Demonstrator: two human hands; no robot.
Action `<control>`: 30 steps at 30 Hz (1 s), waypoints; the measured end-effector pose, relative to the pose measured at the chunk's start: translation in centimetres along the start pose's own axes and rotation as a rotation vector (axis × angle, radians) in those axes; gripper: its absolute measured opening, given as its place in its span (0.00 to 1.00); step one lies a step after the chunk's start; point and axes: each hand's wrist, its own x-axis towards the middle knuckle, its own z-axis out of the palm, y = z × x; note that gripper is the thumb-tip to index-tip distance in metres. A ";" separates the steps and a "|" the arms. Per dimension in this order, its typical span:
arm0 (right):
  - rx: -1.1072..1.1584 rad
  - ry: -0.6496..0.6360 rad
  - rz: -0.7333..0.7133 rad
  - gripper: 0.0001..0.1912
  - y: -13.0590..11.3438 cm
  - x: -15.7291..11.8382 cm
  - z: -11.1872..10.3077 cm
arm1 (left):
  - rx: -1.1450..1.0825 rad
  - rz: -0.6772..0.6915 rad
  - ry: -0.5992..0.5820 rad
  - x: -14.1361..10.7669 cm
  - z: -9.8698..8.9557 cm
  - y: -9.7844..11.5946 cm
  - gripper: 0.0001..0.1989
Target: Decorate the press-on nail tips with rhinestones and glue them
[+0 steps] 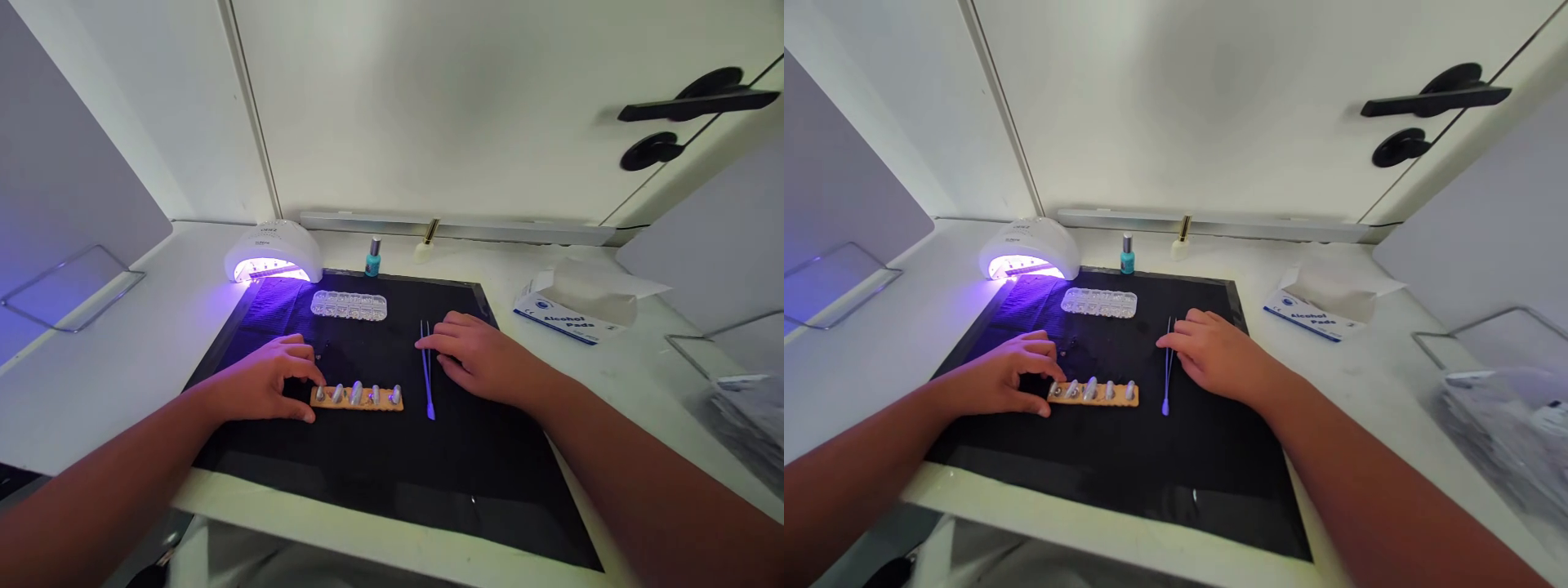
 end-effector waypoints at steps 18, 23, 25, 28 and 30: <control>0.129 0.077 0.145 0.12 0.3 -0.6 -0.8 | 0.184 -0.284 0.294 5.4 -5.9 5.3 0.09; 0.128 0.072 0.200 0.11 0.9 -1.4 -0.6 | 0.310 -0.443 0.235 12.9 -7.1 3.6 0.14; 0.120 0.062 0.214 0.06 1.0 -1.8 -0.4 | 0.354 -0.450 0.200 15.2 -6.7 3.5 0.16; 0.115 0.043 0.220 0.11 1.0 -1.9 -0.2 | 0.408 -0.389 0.115 17.4 -5.5 4.4 0.15; 0.124 0.033 0.214 0.12 0.9 -1.8 -0.2 | 0.445 -0.362 0.059 18.5 -4.5 5.2 0.16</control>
